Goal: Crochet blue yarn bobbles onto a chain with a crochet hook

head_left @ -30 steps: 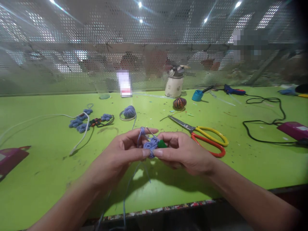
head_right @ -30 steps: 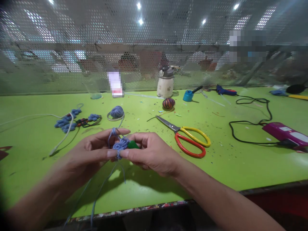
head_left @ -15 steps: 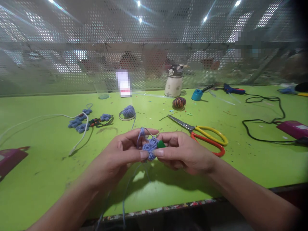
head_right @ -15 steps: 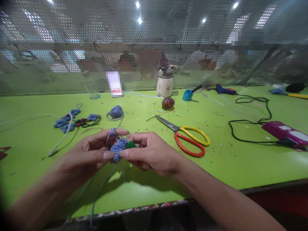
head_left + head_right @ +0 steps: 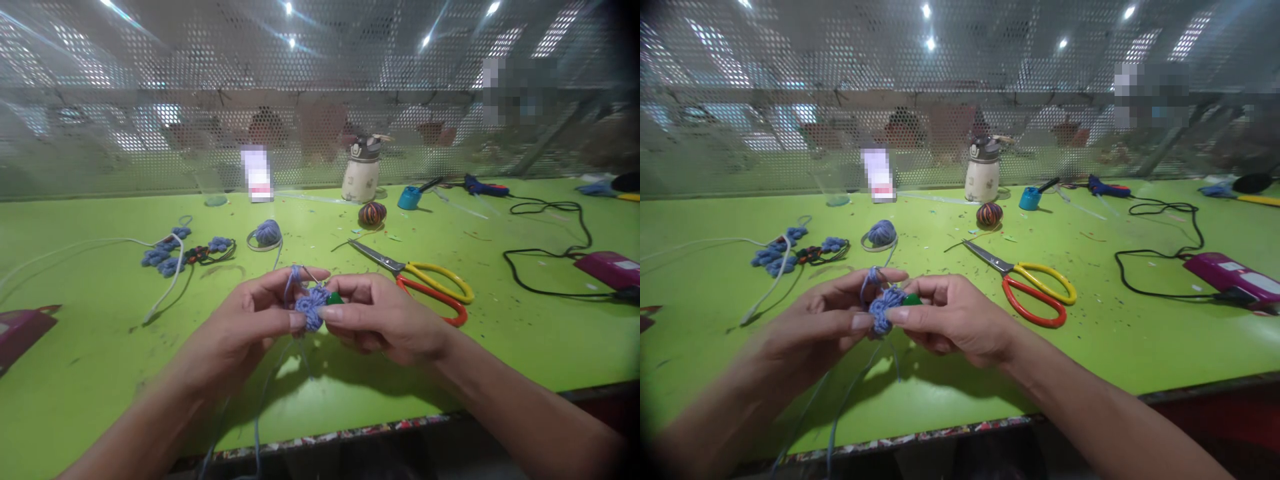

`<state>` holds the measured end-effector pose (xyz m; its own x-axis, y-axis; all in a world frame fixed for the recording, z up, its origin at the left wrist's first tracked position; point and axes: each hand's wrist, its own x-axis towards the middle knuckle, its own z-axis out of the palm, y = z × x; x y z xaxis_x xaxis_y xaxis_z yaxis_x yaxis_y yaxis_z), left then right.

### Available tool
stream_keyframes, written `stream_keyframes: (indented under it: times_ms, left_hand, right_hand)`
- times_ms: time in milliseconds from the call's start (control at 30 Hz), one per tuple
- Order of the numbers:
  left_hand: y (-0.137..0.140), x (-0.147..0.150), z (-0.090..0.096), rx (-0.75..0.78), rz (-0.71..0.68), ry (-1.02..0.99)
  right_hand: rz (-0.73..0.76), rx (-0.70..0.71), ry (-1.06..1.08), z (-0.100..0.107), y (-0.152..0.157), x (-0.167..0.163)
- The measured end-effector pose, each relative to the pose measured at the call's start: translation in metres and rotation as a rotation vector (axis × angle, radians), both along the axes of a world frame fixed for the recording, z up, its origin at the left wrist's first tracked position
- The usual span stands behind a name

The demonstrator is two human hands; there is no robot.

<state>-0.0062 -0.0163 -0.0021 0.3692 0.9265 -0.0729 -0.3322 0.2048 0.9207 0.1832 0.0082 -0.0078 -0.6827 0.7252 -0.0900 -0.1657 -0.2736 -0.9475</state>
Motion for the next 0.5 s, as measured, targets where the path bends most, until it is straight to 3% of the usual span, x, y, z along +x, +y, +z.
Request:
stream_keyframes:
  times_ms: [500]
  left_hand:
    - [-0.0008,0.0005,0.0025,-0.007,-0.02,0.085]
  right_hand:
    - [-0.034,0.07,-0.117,0.0029,-0.0013,-0.0006]
